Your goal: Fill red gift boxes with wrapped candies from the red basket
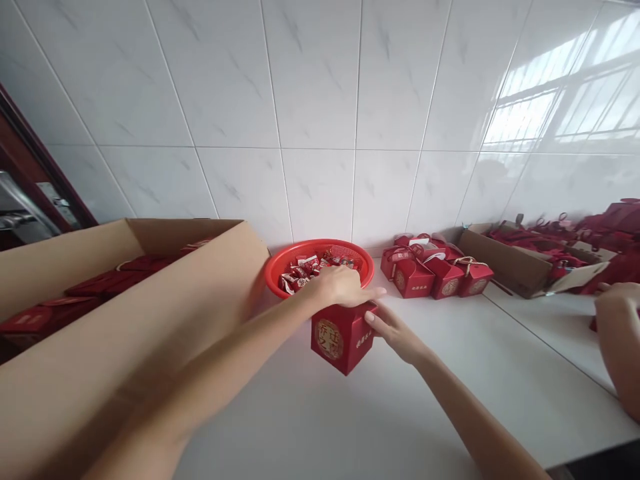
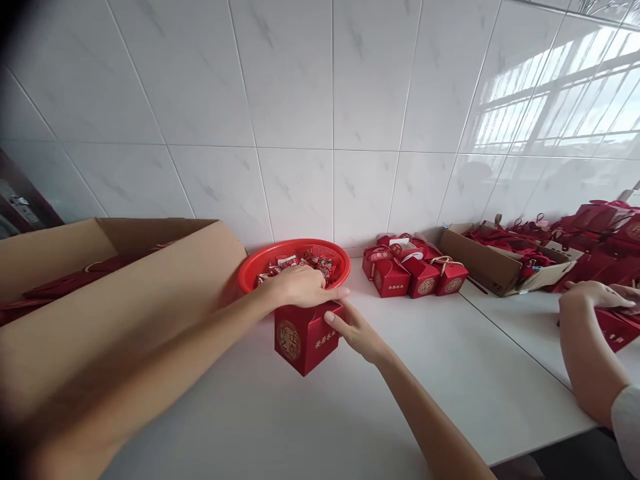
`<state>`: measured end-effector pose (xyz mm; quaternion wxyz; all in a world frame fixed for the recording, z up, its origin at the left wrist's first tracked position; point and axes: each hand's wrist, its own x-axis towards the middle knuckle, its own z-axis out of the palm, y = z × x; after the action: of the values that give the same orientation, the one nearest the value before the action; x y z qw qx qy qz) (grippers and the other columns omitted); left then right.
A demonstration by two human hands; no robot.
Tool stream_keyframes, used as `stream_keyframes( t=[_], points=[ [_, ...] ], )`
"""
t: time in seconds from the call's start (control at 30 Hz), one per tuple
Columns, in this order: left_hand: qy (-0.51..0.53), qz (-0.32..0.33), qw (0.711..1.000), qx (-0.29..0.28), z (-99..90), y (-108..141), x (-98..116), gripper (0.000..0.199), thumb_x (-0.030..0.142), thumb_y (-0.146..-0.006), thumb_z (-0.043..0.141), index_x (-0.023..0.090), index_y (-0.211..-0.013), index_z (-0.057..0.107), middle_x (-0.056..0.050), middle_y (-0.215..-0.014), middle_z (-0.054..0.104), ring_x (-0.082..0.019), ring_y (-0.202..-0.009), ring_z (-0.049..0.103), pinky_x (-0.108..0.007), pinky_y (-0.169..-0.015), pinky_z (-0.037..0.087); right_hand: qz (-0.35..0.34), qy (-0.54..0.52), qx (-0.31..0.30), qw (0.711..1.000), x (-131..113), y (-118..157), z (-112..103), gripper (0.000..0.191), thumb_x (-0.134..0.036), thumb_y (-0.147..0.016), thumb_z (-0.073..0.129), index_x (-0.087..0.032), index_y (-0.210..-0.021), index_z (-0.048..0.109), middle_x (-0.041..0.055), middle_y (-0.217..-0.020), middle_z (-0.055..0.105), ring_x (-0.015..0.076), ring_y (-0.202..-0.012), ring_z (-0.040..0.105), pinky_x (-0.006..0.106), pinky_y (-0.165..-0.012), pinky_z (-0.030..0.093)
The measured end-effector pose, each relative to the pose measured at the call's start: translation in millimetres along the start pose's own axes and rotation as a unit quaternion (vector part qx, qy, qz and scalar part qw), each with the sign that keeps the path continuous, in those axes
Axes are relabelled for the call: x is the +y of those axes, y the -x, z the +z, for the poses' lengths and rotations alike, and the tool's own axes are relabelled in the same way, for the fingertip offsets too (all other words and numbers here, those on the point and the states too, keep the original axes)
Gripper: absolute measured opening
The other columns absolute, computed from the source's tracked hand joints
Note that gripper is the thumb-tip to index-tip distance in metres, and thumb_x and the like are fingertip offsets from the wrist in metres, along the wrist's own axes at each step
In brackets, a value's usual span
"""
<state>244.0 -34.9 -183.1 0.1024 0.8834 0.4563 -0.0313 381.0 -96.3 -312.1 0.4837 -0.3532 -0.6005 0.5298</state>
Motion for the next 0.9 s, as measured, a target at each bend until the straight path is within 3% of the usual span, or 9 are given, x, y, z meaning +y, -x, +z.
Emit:
stream_keyframes(
  t=[0.07, 0.17, 0.3, 0.47, 0.67, 0.8, 0.9],
  points=[
    [0.056, 0.006, 0.998, -0.016, 12.8, -2, -6, 0.063, 0.073, -0.083, 0.039, 0.018, -0.069, 0.066, -0.013, -0.080, 0.070, -0.031, -0.083, 0.066, -0.035, -0.070, 0.045, 0.005, -0.010, 0.029, 1.000, 11, 3, 4, 0.054, -0.057, -0.087, 0.063, -0.028, -0.132, 0.054, 0.0085, -0.124, 0.066, 0.0269, -0.110, 0.063, 0.044, -0.093, 0.051],
    [0.145, 0.039, 0.989, -0.003, 31.6, 1, -23, 0.051, 0.062, -0.087, 0.043, 0.019, -0.078, 0.068, -0.007, -0.081, 0.070, -0.024, -0.078, 0.065, -0.030, -0.065, 0.043, 0.017, -0.007, 0.031, 0.999, 21, 4, 9, 0.053, -0.048, -0.080, 0.074, -0.028, -0.126, 0.058, 0.0076, -0.126, 0.064, 0.0272, -0.111, 0.062, 0.042, -0.091, 0.051],
    [0.252, 0.073, 0.965, -0.006, 52.3, 10, -45, 0.033, 0.044, -0.085, 0.056, 0.021, -0.103, 0.070, -0.006, -0.106, 0.071, -0.022, -0.096, 0.064, -0.028, -0.076, 0.046, 0.013, -0.012, 0.078, 0.997, 26, 3, 12, 0.046, -0.046, -0.077, 0.076, -0.026, -0.117, 0.063, 0.0066, -0.123, 0.066, 0.0269, -0.117, 0.058, 0.041, -0.096, 0.048],
    [0.334, 0.101, 0.936, -0.038, 69.4, 15, -66, 0.046, 0.040, -0.081, 0.064, 0.020, -0.122, 0.064, -0.006, -0.106, 0.068, -0.022, -0.094, 0.063, -0.032, -0.082, 0.049, 0.030, -0.055, 0.205, 0.977, 30, 0, 14, 0.038, -0.056, -0.080, 0.069, -0.022, -0.098, 0.067, 0.0066, -0.104, 0.073, 0.0263, -0.098, 0.065, 0.038, -0.084, 0.050],
    [0.423, 0.107, 0.899, -0.041, 85.7, 20, -69, 0.079, 0.034, -0.071, 0.076, 0.020, -0.143, 0.045, -0.003, -0.096, 0.062, -0.017, -0.087, 0.060, -0.034, -0.084, 0.049, 0.015, -0.045, 0.259, 0.965, 32, -2, 23, 0.042, -0.060, -0.082, 0.064, -0.020, -0.094, 0.073, 0.0064, -0.096, 0.074, 0.0245, -0.088, 0.065, 0.034, -0.076, 0.050],
    [0.417, 0.136, 0.899, -0.007, 89.9, 27, -62, 0.084, 0.017, -0.066, 0.075, 0.026, -0.143, 0.043, 0.003, -0.086, 0.055, -0.014, -0.080, 0.056, -0.028, -0.075, 0.049, 0.009, -0.044, 0.271, 0.962, 32, -3, 27, 0.045, -0.062, -0.083, 0.062, -0.020, -0.093, 0.073, 0.0057, -0.093, 0.074, 0.0230, -0.082, 0.064, 0.032, -0.072, 0.050],
    [0.390, 0.179, 0.903, 0.017, 88.7, 29, -63, 0.053, 0.009, -0.070, 0.065, 0.025, -0.120, 0.061, 0.004, -0.082, 0.053, -0.012, -0.075, 0.054, -0.024, -0.070, 0.047, 0.022, -0.037, 0.287, 0.957, 32, -3, 26, 0.046, -0.064, -0.083, 0.060, -0.020, -0.087, 0.072, 0.0041, -0.081, 0.072, 0.0215, -0.072, 0.062, 0.031, -0.063, 0.048]
  ],
)
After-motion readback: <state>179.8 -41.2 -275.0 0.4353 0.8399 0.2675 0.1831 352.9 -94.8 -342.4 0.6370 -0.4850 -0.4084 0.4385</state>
